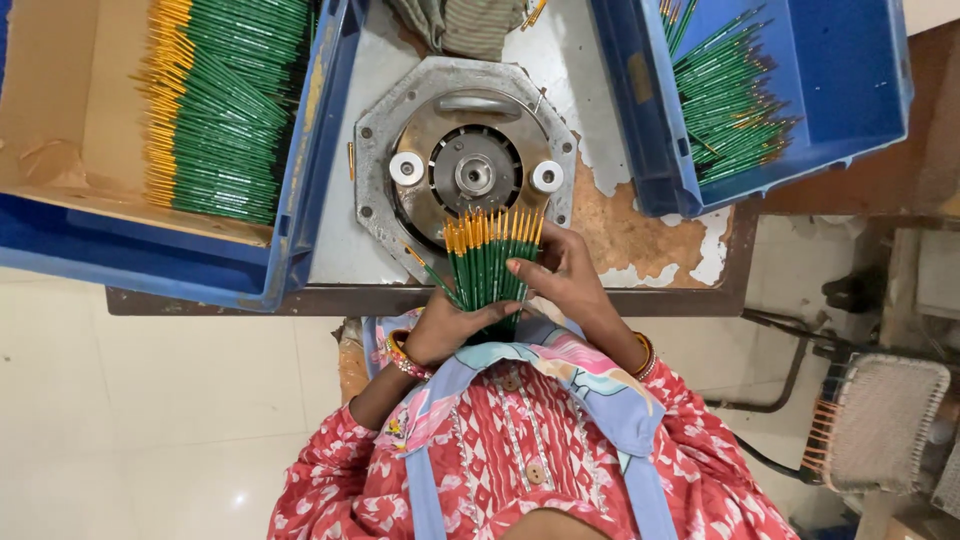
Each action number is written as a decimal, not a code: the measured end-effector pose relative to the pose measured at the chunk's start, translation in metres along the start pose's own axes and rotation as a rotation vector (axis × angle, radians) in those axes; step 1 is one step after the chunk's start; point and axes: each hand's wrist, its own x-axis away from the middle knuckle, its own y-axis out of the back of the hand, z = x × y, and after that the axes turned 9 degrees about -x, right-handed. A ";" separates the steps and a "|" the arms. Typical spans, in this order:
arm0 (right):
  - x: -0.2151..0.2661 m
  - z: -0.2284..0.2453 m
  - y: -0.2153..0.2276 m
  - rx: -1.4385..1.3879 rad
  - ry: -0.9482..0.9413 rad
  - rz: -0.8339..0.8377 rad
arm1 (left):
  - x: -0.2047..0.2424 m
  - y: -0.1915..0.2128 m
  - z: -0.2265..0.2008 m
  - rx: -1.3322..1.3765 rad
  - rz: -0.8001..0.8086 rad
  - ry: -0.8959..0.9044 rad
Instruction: The person is sharpening green pencils with yellow tips using a manual sharpening machine. They pick up bundles of pencils from a blue crate, insert them into the machine's slots, and then place the sharpened pencils into a cardboard box.
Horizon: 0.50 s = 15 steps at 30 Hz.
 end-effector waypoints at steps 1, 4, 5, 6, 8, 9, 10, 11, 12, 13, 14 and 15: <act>-0.008 0.014 -0.001 0.001 0.003 0.000 | -0.001 0.002 -0.003 -0.002 0.000 -0.003; -0.025 0.059 0.005 -0.161 0.365 0.043 | 0.001 0.003 -0.013 -0.035 0.109 -0.057; -0.028 0.078 0.013 -0.328 0.535 -0.059 | 0.002 0.003 -0.016 -0.050 0.109 -0.053; -0.035 0.098 0.021 -0.494 0.712 -0.152 | 0.001 0.005 -0.020 -0.069 0.105 -0.058; -0.032 0.127 0.035 -0.451 0.881 -0.210 | 0.003 0.006 -0.012 -0.017 0.072 -0.036; -0.033 0.142 0.041 -0.410 1.046 -0.276 | 0.004 0.008 -0.007 0.037 0.042 -0.010; -0.030 0.133 0.046 -0.410 1.042 -0.265 | 0.004 0.007 -0.006 0.041 0.033 -0.013; -0.029 0.123 0.052 -0.457 0.899 -0.223 | 0.003 0.007 -0.005 0.169 0.019 0.025; -0.026 0.114 0.059 -0.497 0.750 -0.182 | 0.002 0.005 -0.002 0.304 0.005 0.063; -0.026 0.094 0.063 -0.490 0.742 -0.173 | 0.000 0.005 -0.004 0.315 -0.004 0.059; -0.027 0.073 0.067 -0.501 0.557 -0.160 | -0.002 0.005 -0.005 0.337 -0.009 0.046; -0.028 0.053 0.072 -0.506 0.371 -0.148 | -0.004 0.005 -0.006 0.359 -0.014 0.032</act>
